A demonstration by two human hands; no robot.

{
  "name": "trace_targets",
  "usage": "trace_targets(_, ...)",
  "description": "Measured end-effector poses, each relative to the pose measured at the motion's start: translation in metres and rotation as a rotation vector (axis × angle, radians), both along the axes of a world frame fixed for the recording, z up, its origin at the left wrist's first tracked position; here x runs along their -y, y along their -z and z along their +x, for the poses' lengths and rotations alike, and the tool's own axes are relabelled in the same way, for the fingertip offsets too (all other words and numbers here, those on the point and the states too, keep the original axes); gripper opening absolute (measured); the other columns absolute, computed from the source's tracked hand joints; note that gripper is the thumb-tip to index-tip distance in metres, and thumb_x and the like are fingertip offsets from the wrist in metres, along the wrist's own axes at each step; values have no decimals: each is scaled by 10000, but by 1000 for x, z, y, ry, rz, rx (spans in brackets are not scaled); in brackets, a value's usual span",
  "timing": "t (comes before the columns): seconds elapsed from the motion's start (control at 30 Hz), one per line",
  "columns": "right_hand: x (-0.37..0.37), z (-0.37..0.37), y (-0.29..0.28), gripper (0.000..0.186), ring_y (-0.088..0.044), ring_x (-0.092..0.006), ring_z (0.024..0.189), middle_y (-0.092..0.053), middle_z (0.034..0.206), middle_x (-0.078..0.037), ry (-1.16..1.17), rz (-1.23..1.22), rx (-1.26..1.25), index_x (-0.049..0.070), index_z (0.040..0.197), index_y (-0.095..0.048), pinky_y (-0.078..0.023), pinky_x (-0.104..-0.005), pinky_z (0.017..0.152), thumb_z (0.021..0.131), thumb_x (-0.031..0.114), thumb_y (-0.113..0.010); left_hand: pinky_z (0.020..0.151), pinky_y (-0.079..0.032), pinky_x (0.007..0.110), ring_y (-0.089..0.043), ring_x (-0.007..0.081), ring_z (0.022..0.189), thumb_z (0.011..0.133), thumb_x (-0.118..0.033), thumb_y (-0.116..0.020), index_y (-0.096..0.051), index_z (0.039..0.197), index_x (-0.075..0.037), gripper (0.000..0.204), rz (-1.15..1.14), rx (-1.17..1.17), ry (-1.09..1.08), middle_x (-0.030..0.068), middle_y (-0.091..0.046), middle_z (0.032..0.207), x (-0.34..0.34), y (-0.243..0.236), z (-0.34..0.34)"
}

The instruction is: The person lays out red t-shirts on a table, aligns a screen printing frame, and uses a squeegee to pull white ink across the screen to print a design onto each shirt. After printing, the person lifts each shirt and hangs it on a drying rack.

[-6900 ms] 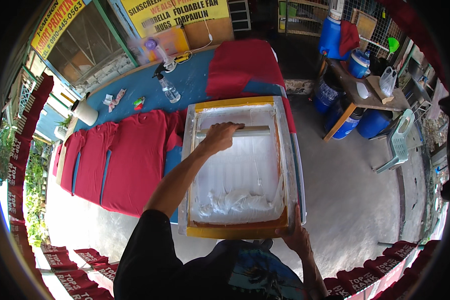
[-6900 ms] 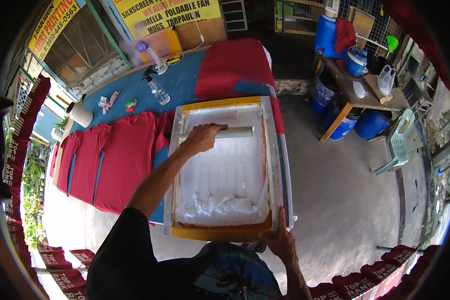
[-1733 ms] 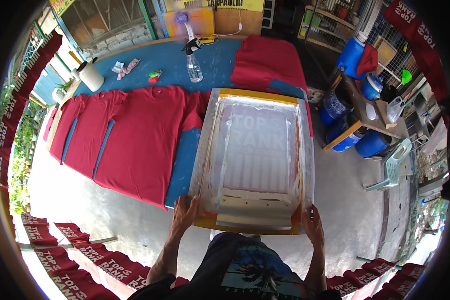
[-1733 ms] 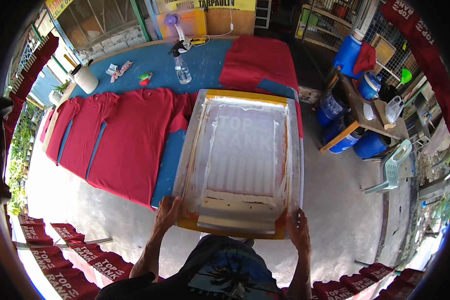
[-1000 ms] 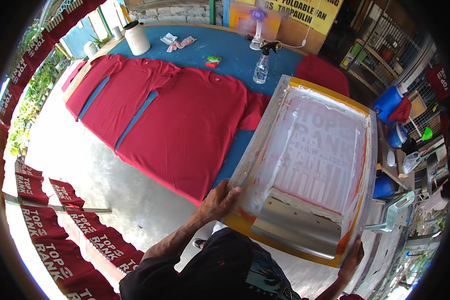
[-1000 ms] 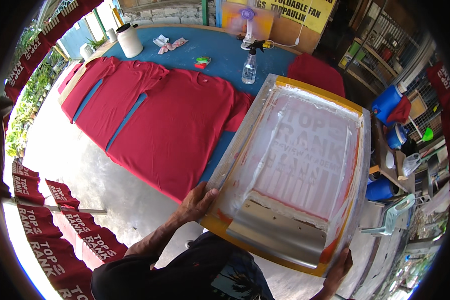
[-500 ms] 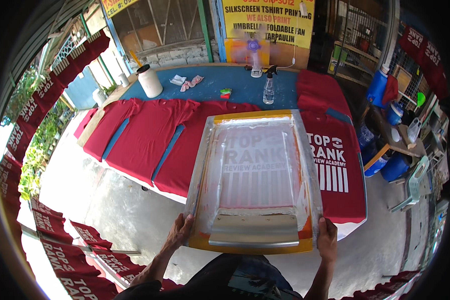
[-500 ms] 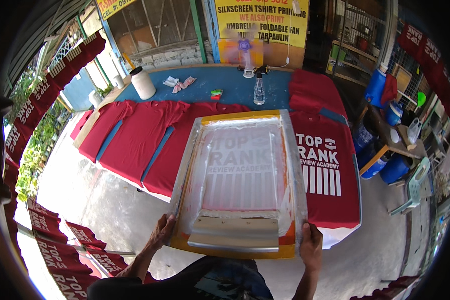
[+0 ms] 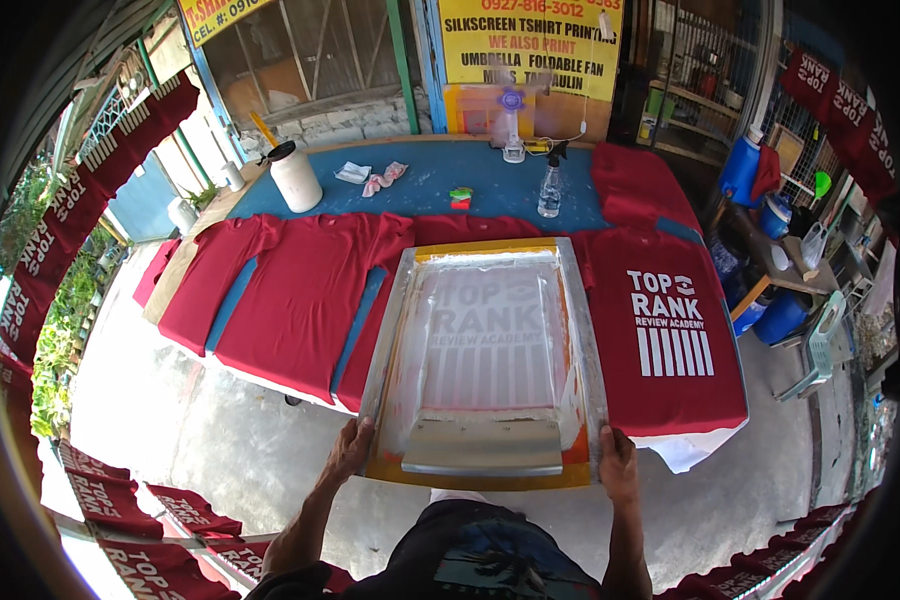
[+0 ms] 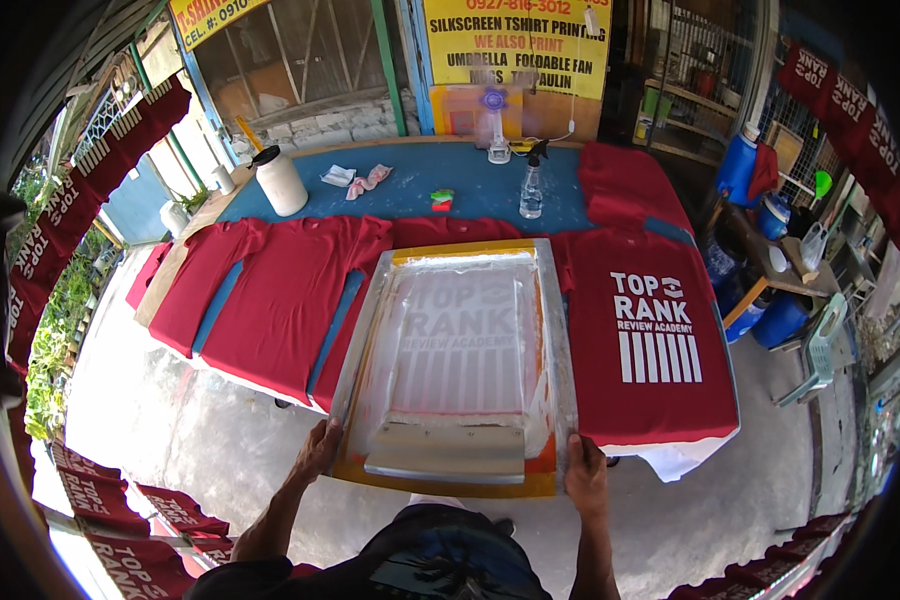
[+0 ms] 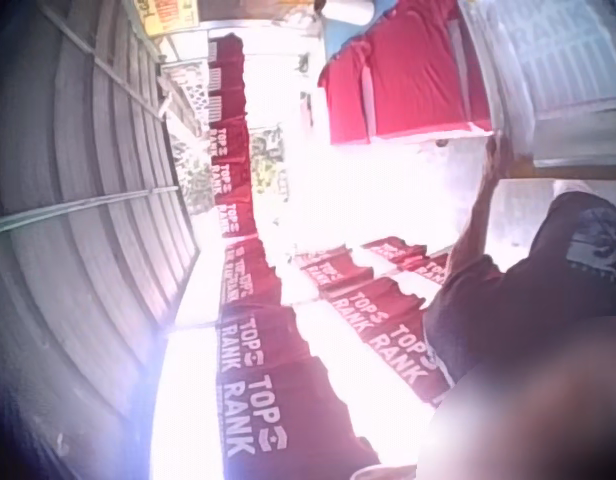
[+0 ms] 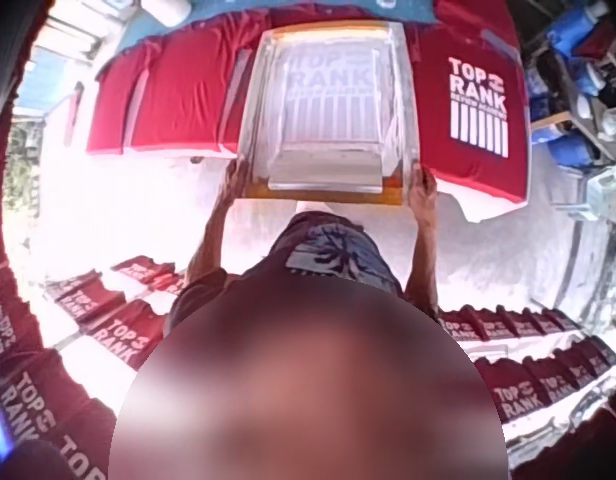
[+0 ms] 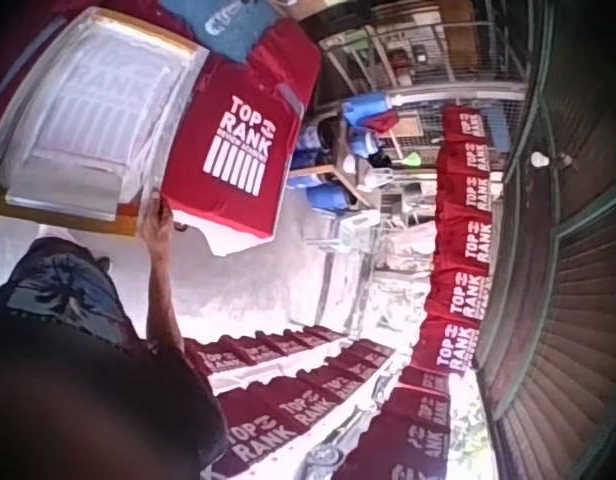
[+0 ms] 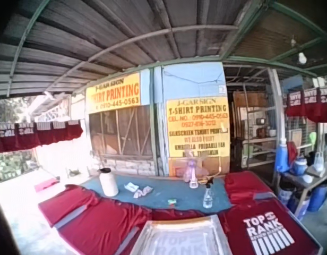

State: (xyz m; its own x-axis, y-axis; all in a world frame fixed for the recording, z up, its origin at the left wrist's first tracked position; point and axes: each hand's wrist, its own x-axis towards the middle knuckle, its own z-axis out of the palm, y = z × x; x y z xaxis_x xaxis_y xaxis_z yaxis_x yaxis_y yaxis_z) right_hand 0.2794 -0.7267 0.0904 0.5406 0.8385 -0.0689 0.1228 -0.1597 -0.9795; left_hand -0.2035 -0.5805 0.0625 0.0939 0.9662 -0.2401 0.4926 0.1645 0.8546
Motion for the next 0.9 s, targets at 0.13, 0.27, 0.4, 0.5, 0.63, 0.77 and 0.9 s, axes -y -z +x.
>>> trace_targets(0.13, -51, -42, 9, 440, -643, -218, 1100, -730, 1225, -158, 65, 67, 52, -76, 1326, -651, -491, -370, 1036, 1148, 319, -576, 922, -508, 436, -633, 252, 1035, 1089, -676, -458, -649, 1211, 64, 773, 42, 10, 48, 178, -702, 1032, -72, 3, -29)
trace_targets(0.27, -98, -70, 14, 421, -618, -209, 1062, -724, 1184, -152, 34, 45, 108, -84, 1305, -646, -485, -354, 1005, 1154, 300, -557, 917, -511, 448, -659, 290, 1041, 1088, -654, -475, -646, 1220, 61, 747, 56, -22, 68, 216, -703, 1044, -139, 7, -52)
trace_targets(0.4, -134, -88, 25, 421, -587, -196, 1038, -710, 1164, -149, 71, -22, 88, -91, 1287, -639, -480, -345, 985, 1156, 299, -551, 865, -528, 474, -702, 346, 984, 1070, -634, -528, -638, 1165, 51, 700, 10, -99, 63, 243, -707, 990, -187, 8, -62)
trace_targets(0.5, -147, -91, 33, 420, -582, -199, 1027, -708, 1148, -157, 89, -6, 157, -89, 1280, -640, -487, -350, 971, 1156, 301, -548, 807, -536, 491, -725, 364, 906, 1055, -629, -557, -620, 1084, 39, 671, -3, -153, 92, 230, -707, 896, -202, 11, -61)
trace_targets(0.63, -151, -84, 38, 408, -609, -241, 1010, -709, 1132, -205, 46, -199, 195, -70, 1263, -658, -502, -382, 947, 1152, 304, -539, 757, -527, 492, -715, 381, 834, 1051, -578, -599, -607, 1001, 32, 613, 14, -174, 59, 224, -695, 826, -206, 19, -58)
trace_targets(0.77, -151, -80, 40, 408, -654, -340, 1001, -714, 1133, -248, -4, -180, 300, -58, 1251, -672, -511, -438, 933, 1144, 308, -529, 783, -508, 530, -661, 416, 868, 1038, -535, -651, -611, 943, 46, 590, 175, -206, 63, 264, -655, 826, -207, 28, -58)
trace_targets(0.9, -149, -82, 37, 445, -677, -426, 1035, -719, 1123, -279, 23, -198, 339, -50, 1254, -685, -514, -480, 936, 1130, 352, -540, 826, -490, 548, -595, 411, 914, 1026, -523, -685, -620, 895, 59, 600, 312, -286, 71, 266, -616, 824, -208, 29, -54)
